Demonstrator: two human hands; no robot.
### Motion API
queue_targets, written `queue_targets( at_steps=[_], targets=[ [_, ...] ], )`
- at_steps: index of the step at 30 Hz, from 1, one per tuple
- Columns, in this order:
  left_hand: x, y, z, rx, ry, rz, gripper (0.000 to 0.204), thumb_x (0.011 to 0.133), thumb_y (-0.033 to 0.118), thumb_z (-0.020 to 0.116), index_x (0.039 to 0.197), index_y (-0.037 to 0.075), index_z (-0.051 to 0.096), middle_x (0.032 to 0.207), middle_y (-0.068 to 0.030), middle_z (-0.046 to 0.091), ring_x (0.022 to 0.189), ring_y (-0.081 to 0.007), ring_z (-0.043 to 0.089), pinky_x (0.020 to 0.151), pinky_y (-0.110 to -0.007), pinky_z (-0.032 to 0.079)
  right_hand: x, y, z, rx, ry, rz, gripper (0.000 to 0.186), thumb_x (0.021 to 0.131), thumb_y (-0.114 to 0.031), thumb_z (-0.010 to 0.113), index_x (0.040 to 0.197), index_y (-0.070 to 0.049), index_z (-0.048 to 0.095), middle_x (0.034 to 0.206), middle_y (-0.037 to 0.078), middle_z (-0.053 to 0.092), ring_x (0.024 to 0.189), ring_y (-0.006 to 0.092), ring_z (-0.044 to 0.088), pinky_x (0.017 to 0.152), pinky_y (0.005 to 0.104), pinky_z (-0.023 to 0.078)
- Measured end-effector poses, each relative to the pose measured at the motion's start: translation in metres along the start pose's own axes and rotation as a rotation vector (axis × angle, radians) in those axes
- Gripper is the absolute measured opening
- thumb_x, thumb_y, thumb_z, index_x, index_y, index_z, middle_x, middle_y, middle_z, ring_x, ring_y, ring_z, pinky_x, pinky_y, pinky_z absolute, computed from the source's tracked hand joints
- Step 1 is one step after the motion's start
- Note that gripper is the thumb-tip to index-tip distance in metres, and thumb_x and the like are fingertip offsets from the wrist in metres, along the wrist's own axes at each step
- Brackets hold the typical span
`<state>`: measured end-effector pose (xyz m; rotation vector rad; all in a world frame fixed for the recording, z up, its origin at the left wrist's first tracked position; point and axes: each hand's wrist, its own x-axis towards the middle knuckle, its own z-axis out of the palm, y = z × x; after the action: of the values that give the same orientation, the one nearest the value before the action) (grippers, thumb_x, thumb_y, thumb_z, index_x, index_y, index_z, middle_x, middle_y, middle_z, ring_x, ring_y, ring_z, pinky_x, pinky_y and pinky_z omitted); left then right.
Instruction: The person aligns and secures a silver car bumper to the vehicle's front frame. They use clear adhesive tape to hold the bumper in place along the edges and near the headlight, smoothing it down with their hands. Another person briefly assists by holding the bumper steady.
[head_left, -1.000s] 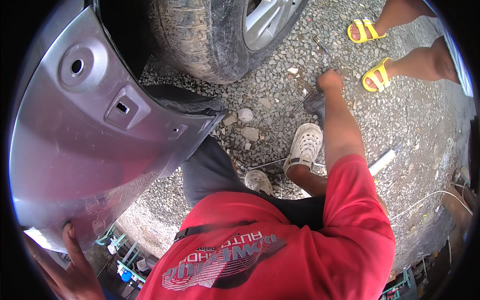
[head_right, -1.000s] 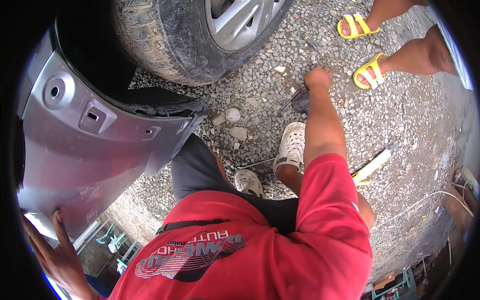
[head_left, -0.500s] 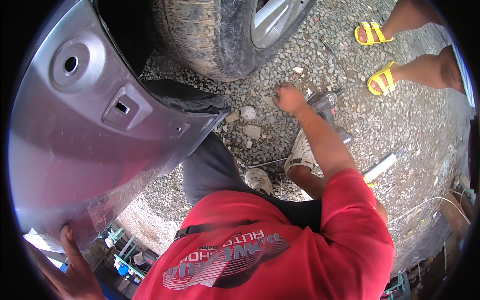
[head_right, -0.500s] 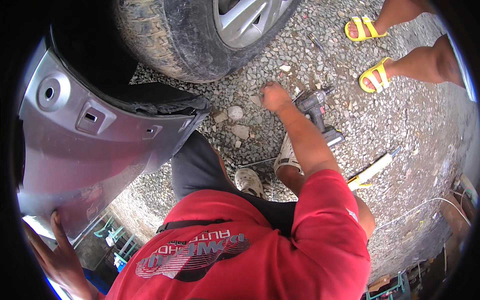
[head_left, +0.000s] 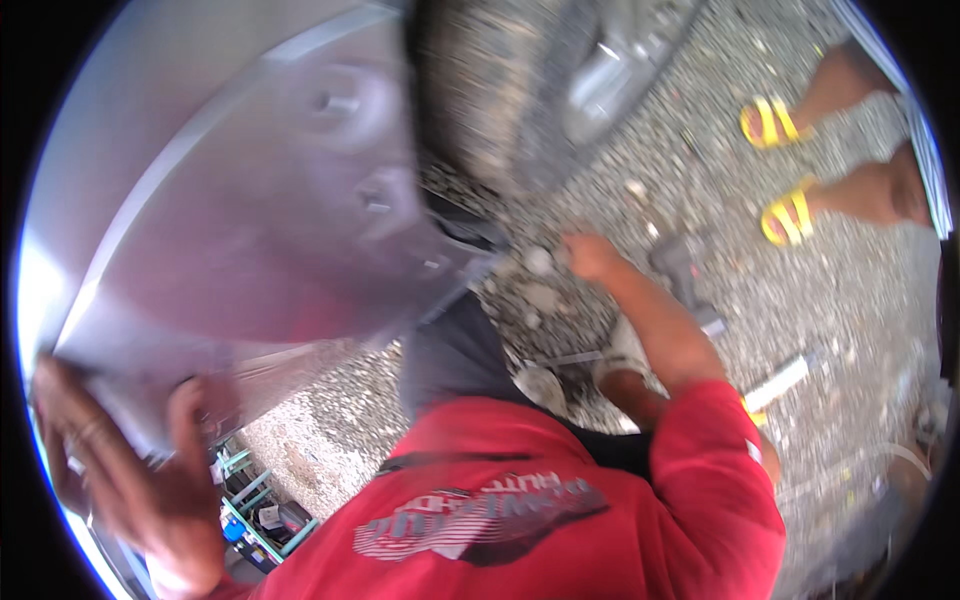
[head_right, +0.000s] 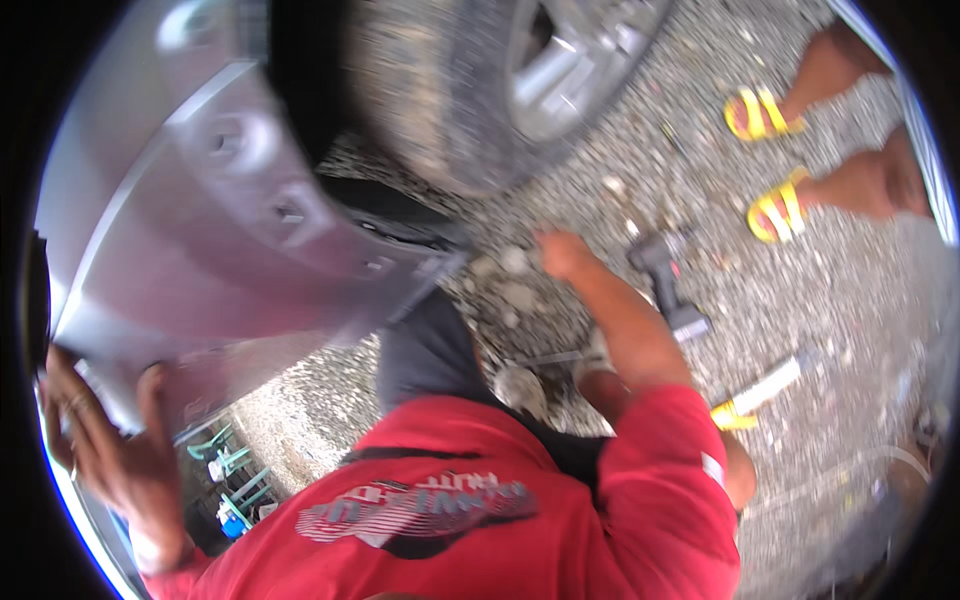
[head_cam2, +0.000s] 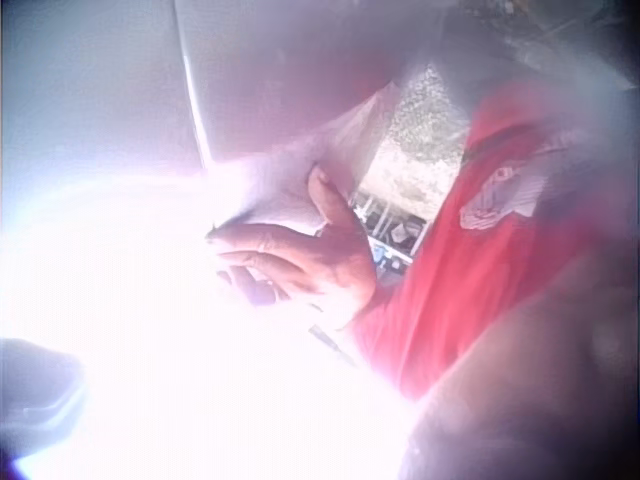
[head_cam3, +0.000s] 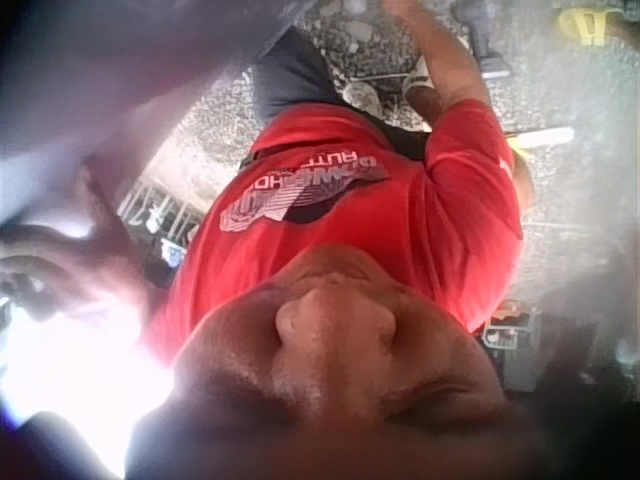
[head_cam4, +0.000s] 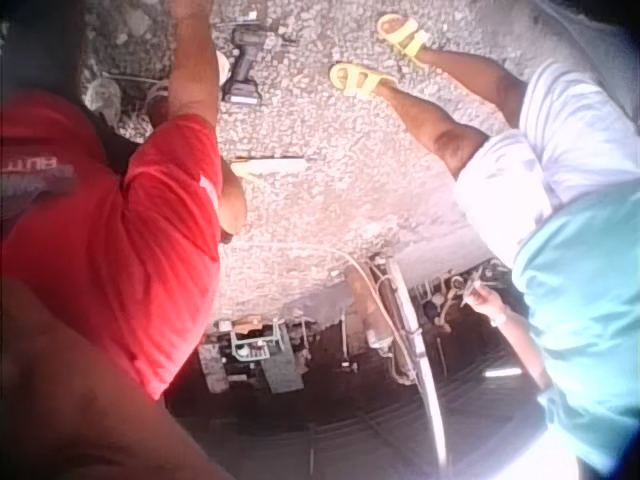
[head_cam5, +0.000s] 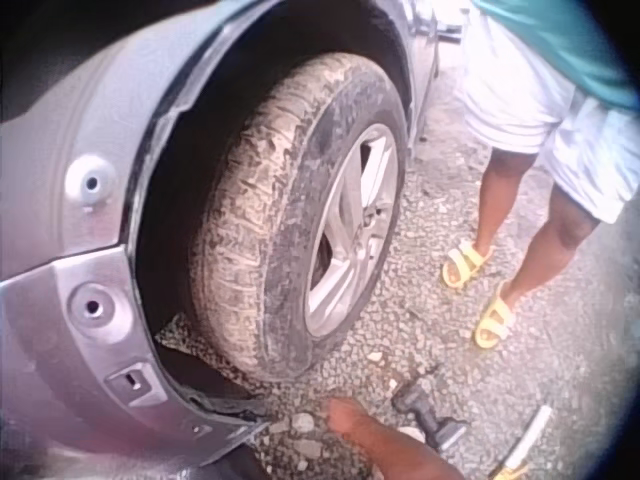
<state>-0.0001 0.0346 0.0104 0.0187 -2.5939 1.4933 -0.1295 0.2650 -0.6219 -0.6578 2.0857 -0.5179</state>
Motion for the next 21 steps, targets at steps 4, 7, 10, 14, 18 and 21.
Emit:
queue_targets(
  at_steps=[4, 7, 10, 14, 18, 21],
  targets=[
    [0.019, 0.009, -0.023, -0.135, -0.015, 0.146, 0.102, 0.077, 0.035, 0.091, 0.157, -0.012, 0.048, 0.146, -0.0291, 0.063, 0.141, -0.0442, 0.048, 0.124, -0.058, 0.039, -0.064, -0.086, -0.086, -0.112, -0.33, -0.459, 0.031, 0.084, -0.023, 0.079, 0.114, -0.014, 0.082, 0.106, 0.014, 0.081, 0.098, 0.0335, 0.077, 0.088, 0.0476, 0.058],
    [0.017, 0.008, -0.025, -0.231, 0.089, 0.149, 0.1, 0.075, 0.037, 0.09, 0.153, -0.013, 0.052, 0.142, -0.0284, 0.064, 0.139, -0.0429, 0.047, 0.125, -0.059, 0.037, -0.186, -0.193, -0.188, 0.133, -0.21, -0.811, 0.02, 0.092, -0.019, 0.074, 0.11, -0.011, 0.076, 0.099, 0.011, 0.077, 0.092, 0.0308, 0.075, 0.082, 0.0456, 0.058],
    [0.019, 0.007, -0.016, -0.29, 0.129, 0.139, 0.095, 0.079, 0.04, 0.085, 0.153, -0.011, 0.054, 0.144, -0.0268, 0.063, 0.139, -0.0407, 0.049, 0.124, -0.057, 0.039, -0.273, -0.266, -0.252, 0.244, 0.302, -1.157, 0.016, 0.091, -0.004, 0.075, 0.107, -0.007, 0.072, 0.097, 0.01, 0.073, 0.085, 0.0276, 0.073, 0.077, 0.0405, 0.058],
    [0.01, 0.009, -0.001, -0.249, 0.189, 0.13, 0.087, 0.088, 0.043, 0.076, 0.155, -0.009, 0.054, 0.149, -0.025, 0.059, 0.14, -0.0396, 0.049, 0.125, -0.053, 0.04, -0.311, -0.323, -0.279, 0.447, 0.738, -1.196, 0.024, 0.083, 0.009, 0.077, 0.102, -0.003, 0.07, 0.094, 0.011, 0.07, 0.083, 0.0258, 0.07, 0.071, 0.0371, 0.057],
    [0.019, 0.017, 0.013, -0.185, 0.273, 0.124, 0.081, 0.096, 0.046, 0.067, 0.155, -0.008, 0.053, 0.15, -0.0254, 0.058, 0.146, -0.0425, 0.045, 0.129, -0.052, 0.037, -0.299, -0.352, -0.291, 0.465, 1.103, -1.288, 0.025, 0.081, 0.01, 0.078, 0.101, -0.004, 0.072, 0.094, 0.011, 0.069, 0.083, 0.0272, 0.068, 0.071, 0.0371, 0.055],
    [0.011, 0.019, 0.015, -0.25, 0.253, 0.123, 0.079, 0.098, 0.047, 0.066, 0.152, -0.009, 0.055, 0.148, -0.028, 0.059, 0.153, -0.0468, 0.04, 0.13, -0.052, 0.035, -0.291, -0.371, -0.291, 0.445, 1.261, -1.295, 0.028, 0.078, 0.009, 0.08, 0.101, -0.004, 0.074, 0.096, 0.009, 0.069, 0.086, 0.0282, 0.066, 0.072, 0.0385, 0.053]
  ],
)
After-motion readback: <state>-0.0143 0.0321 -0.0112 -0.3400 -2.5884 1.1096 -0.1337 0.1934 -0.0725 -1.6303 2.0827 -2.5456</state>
